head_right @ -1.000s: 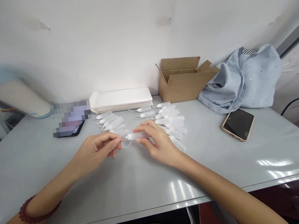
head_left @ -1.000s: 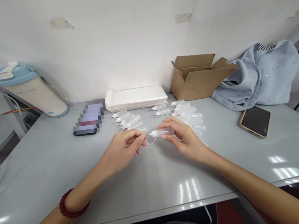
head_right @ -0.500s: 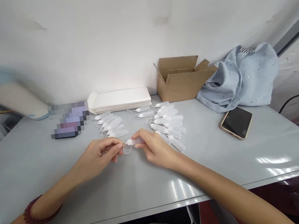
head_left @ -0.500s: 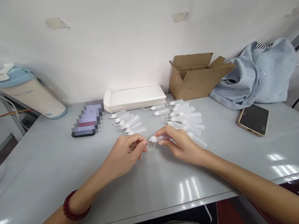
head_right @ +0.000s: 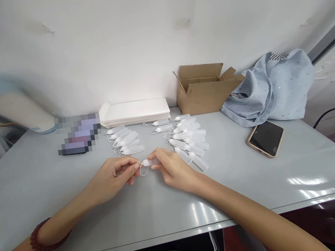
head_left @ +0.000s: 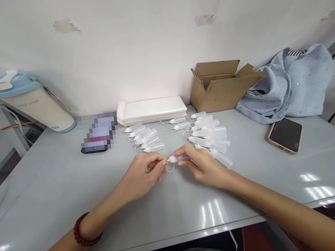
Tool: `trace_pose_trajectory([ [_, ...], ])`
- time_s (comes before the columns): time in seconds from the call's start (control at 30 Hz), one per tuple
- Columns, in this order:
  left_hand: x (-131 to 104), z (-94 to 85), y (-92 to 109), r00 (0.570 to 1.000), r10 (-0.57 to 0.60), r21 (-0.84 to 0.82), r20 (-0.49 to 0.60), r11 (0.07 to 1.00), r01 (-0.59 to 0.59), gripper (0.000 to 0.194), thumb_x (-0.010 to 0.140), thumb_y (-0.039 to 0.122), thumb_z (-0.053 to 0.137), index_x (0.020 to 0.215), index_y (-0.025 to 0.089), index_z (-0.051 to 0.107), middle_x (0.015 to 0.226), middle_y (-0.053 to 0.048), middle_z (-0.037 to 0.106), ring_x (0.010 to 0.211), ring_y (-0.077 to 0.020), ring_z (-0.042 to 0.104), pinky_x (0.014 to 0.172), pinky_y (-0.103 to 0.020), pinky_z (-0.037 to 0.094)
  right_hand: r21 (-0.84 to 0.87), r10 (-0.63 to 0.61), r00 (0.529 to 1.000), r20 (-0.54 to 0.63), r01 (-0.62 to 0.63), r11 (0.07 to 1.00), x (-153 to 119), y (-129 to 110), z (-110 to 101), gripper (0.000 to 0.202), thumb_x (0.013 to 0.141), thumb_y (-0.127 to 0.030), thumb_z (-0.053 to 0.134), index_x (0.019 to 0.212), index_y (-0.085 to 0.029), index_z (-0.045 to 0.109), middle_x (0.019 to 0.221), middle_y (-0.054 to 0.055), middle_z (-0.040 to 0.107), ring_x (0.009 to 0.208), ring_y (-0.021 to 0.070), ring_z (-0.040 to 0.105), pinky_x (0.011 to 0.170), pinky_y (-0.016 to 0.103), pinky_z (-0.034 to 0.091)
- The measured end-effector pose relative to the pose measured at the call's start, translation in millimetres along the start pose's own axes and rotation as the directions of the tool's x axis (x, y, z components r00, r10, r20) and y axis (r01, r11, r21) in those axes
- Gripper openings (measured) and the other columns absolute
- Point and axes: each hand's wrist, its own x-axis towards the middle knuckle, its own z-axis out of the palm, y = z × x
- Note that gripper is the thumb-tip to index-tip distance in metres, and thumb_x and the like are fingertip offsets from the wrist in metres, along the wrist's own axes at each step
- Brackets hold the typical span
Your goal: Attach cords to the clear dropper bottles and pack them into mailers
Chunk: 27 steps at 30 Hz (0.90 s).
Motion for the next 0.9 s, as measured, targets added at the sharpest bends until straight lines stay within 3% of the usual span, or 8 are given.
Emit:
trace_pose_trajectory([
  [0.5, 3.3, -6.8, -2.7, 0.999, 0.032, -0.054, 0.002, 0.998, -0.032, 0.033, 0.090, 0.037, 0.042, 0.074, 0.017, 0.063, 0.066, 0.000, 0.061, 0.058, -0.0123, 0.054, 0.056, -0.024, 0.041, 0.030, 0.035, 0.999, 0.013, -0.035, 0.999, 2.6, 1.9, -7.4, 0.018, 0.088, -0.011, 0.047, 0.102, -0.021, 0.050, 0.093, 0.003, 0.064, 0.082, 0.0160, 0.061, 0.070, 0.029, 0.048],
  [0.9, 2.4, -6.9, -0.4, 1.000, 0.012, -0.069, 0.021, 0.998, -0.010, 0.022, 0.085, 0.034, 0.052, 0.075, 0.018, 0.061, 0.068, 0.002, 0.061, 0.060, -0.0117, 0.056, 0.056, -0.022, 0.043, 0.049, 0.006, 0.999, 0.050, -0.009, 0.999, 6.0, -1.6, -10.6, 0.022, 0.084, -0.005, 0.044, 0.099, -0.020, 0.051, 0.096, 0.004, 0.065, 0.084, 0.0156, 0.061, 0.070, 0.029, 0.049],
])
